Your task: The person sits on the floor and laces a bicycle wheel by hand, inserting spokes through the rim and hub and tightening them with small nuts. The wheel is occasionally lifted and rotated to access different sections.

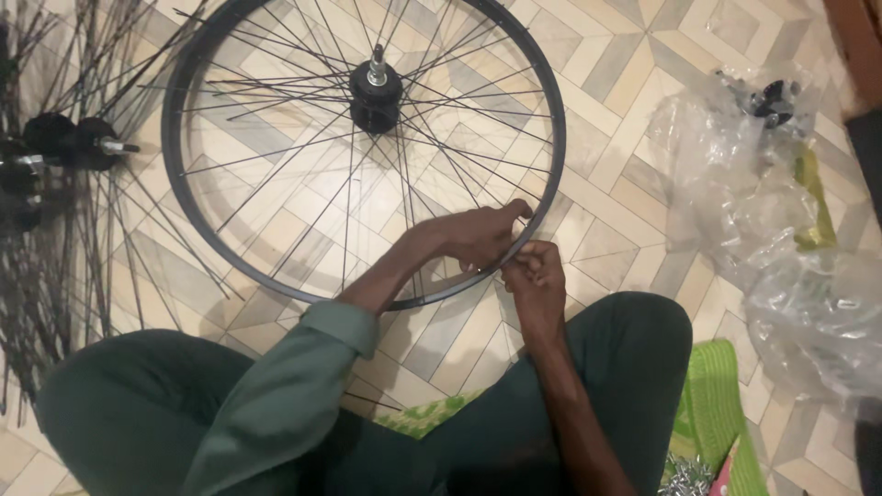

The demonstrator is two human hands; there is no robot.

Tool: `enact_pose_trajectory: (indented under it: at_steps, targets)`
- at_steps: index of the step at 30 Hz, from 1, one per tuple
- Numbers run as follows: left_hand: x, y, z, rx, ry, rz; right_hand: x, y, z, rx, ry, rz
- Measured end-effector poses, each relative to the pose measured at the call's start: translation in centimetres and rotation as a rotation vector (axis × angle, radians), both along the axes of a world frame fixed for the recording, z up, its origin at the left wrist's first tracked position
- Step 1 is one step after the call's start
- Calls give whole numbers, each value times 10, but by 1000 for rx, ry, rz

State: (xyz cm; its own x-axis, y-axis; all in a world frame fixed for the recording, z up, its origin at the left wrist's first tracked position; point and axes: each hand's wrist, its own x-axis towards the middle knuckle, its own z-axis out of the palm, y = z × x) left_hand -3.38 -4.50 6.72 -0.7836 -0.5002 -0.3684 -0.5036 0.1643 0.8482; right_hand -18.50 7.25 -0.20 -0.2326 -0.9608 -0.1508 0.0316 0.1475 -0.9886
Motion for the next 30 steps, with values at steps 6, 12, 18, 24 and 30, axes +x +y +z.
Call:
enact_pose_trajectory:
  at_steps: [6, 12, 18, 24, 30]
  targets:
    - [0, 3, -8, -64, -42, 20, 2, 3, 6, -12, -17, 21]
    - [-8, -1, -31, -60, 129, 10, -1, 8, 9, 1, -30, 27]
    - [-13, -5, -43, -174, 52, 20, -2, 8, 13, 28, -51, 13]
    - [-17, -3, -34, -147, 0, 23, -7, 11, 12, 1, -69, 18]
    - [-20, -1, -19, -13, 15, 81, -13, 12, -2, 5, -108, 7]
